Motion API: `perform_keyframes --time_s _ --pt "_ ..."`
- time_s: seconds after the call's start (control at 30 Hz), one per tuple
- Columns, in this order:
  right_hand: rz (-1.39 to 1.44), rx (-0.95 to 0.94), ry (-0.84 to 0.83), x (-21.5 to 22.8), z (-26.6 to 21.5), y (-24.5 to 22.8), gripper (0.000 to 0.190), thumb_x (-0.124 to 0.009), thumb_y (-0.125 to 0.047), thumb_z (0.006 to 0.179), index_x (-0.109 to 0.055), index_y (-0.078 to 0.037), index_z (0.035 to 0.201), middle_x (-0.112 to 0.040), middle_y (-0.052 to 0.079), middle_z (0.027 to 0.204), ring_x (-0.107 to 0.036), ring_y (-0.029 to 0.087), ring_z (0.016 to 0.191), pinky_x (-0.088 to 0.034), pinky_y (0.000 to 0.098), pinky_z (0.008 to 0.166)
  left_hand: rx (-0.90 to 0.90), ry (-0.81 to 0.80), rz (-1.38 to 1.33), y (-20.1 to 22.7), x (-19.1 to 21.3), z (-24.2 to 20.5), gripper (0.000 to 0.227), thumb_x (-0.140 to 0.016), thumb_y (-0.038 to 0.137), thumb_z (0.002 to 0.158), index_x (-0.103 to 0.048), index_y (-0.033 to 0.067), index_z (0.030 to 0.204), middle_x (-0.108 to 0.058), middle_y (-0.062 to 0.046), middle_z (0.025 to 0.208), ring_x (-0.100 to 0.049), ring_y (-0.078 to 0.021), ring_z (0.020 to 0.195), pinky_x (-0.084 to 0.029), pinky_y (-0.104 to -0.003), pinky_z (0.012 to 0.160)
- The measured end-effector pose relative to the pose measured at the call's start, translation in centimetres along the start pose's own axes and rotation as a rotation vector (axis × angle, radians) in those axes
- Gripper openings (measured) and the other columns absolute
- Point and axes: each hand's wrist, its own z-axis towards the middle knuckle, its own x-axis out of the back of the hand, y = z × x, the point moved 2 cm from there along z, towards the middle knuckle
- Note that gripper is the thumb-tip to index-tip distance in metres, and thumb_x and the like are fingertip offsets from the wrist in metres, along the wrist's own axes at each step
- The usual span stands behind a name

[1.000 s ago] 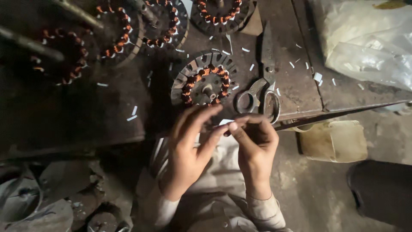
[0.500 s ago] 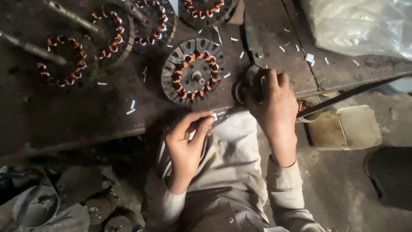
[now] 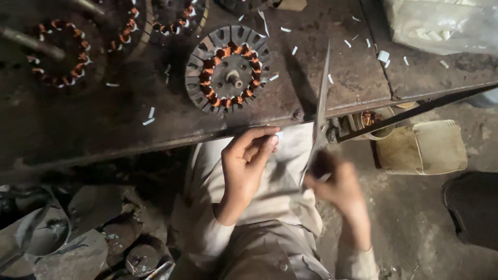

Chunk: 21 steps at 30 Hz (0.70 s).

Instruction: The person inserts small white insulating pieces into the slots of a motor stator, using shears to trim excess material. The person handles the stator and shears repeatedly, placing trimmed pieces on the workbench.

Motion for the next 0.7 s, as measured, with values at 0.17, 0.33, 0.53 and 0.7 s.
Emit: perform_keyframes --time_s 0.17,0.33,0.53,0.7 --pt "0.605 -0.143 -0.312 -6.9 -4.9 4.2 0.04 -0.082 -0.008 0.07 -0.07 0.001 0.108 -0.074 0.005 0.096 -0.069 0.014 0.087 -0.057 0.0298 0.078 -0.007 0.033 0.056 0.1 -0.3 0.6 0.017 -0.072 0.002 0.098 -0.072 -0.0018 0.115 -0.075 -0.002 0.102 -0.066 -0.0044 0.086 -0.053 -0.02 0.076" --pt "0.792 -0.214 -0.271 -11.2 -6.6 6.4 0.032 -0.083 -0.006 0.079 -0.068 0.002 0.106 -0.073 0.009 0.099 -0.072 0.018 0.091 -0.059 0.0323 0.085 -0.009 0.034 0.109 0.5 0.0 0.7 0.017 -0.072 0.001 0.098 -0.072 -0.0018 0.115 -0.074 -0.002 0.099 -0.068 -0.0048 0.085 -0.055 -0.019 0.077" --pt "0.758 -0.155 -0.09 -11.8 -6.5 6.8 0.043 -0.079 -0.003 0.078 -0.062 -0.004 0.118 -0.07 0.003 0.105 -0.066 0.01 0.094 -0.054 0.0257 0.085 -0.002 0.02 0.152 1.0 -0.1 0.6 0.017 -0.072 0.0 0.099 -0.071 -0.0034 0.115 -0.075 -0.003 0.104 -0.07 -0.0051 0.088 -0.056 -0.02 0.079" --pt "0.627 -0.245 -0.153 -12.8 -6.7 8.4 0.038 -0.09 -0.015 0.087 -0.06 0.005 0.1 -0.062 0.006 0.085 -0.058 0.014 0.077 -0.047 0.0276 0.07 0.026 0.02 0.155 1.0 -0.3 1.0 0.016 -0.072 -0.002 0.099 -0.071 -0.0045 0.115 -0.075 -0.004 0.105 -0.071 -0.0058 0.089 -0.056 -0.02 0.079"
